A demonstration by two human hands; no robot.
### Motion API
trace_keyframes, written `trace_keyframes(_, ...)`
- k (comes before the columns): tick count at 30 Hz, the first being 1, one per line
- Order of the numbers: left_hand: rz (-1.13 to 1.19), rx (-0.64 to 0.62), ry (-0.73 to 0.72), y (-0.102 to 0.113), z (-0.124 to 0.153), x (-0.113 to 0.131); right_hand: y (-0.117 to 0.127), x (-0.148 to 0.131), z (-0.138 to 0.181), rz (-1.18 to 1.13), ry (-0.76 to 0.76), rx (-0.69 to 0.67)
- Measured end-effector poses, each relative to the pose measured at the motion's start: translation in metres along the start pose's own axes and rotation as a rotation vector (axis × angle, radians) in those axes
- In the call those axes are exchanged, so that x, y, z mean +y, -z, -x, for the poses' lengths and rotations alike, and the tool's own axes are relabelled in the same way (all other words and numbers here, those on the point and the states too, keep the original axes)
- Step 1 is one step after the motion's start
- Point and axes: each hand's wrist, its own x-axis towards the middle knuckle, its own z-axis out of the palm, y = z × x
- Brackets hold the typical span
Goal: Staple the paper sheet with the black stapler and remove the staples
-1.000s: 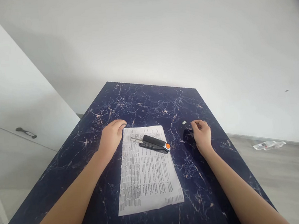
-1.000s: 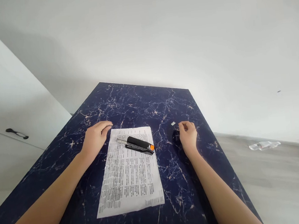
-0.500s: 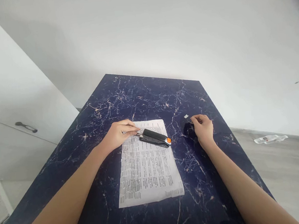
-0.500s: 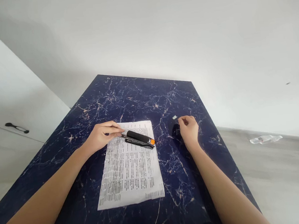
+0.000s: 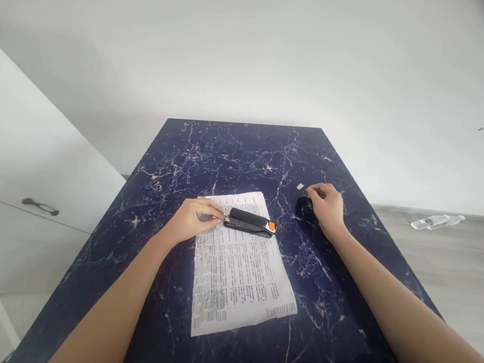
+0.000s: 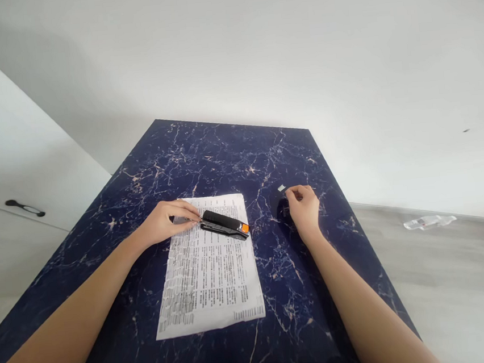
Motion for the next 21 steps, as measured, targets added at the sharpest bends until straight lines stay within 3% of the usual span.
trace_keyframes(6,0.045,-0.072,0.054,0.015,0.004,-0.005,0.004,-0.008,0.001,0.008,0.009,0.027)
trace_keyframes(8,0.054,-0.085,0.076,0.019,0.006,-0.009,0.007,-0.024,0.007,0.002,0.084,0.084)
trace_keyframes(10,0.061,-0.068,0.082,0.021,0.007,-0.013,0.01,-0.045,0.019,-0.038,0.231,0.06)
trace_keyframes(11,0.071,-0.054,0.079,0.02,0.007,-0.015,0.01,-0.056,0.028,-0.08,0.319,-0.023)
trace_keyframes(13,0.099,-0.036,0.059,0.016,0.006,-0.018,0.006,-0.077,0.047,-0.181,0.475,-0.313)
trace_keyframes(15,0.109,-0.049,0.043,0.008,0.003,-0.017,-0.003,-0.092,0.066,-0.239,0.558,-0.594)
trace_keyframes(16,0.099,-0.055,0.036,0.003,0.001,-0.016,-0.009,-0.096,0.075,-0.244,0.572,-0.67)
trace_keyframes(21,0.008,0.022,-0.098,-0.023,-0.011,-0.006,-0.028,-0.096,0.091,-0.279,0.562,-0.745)
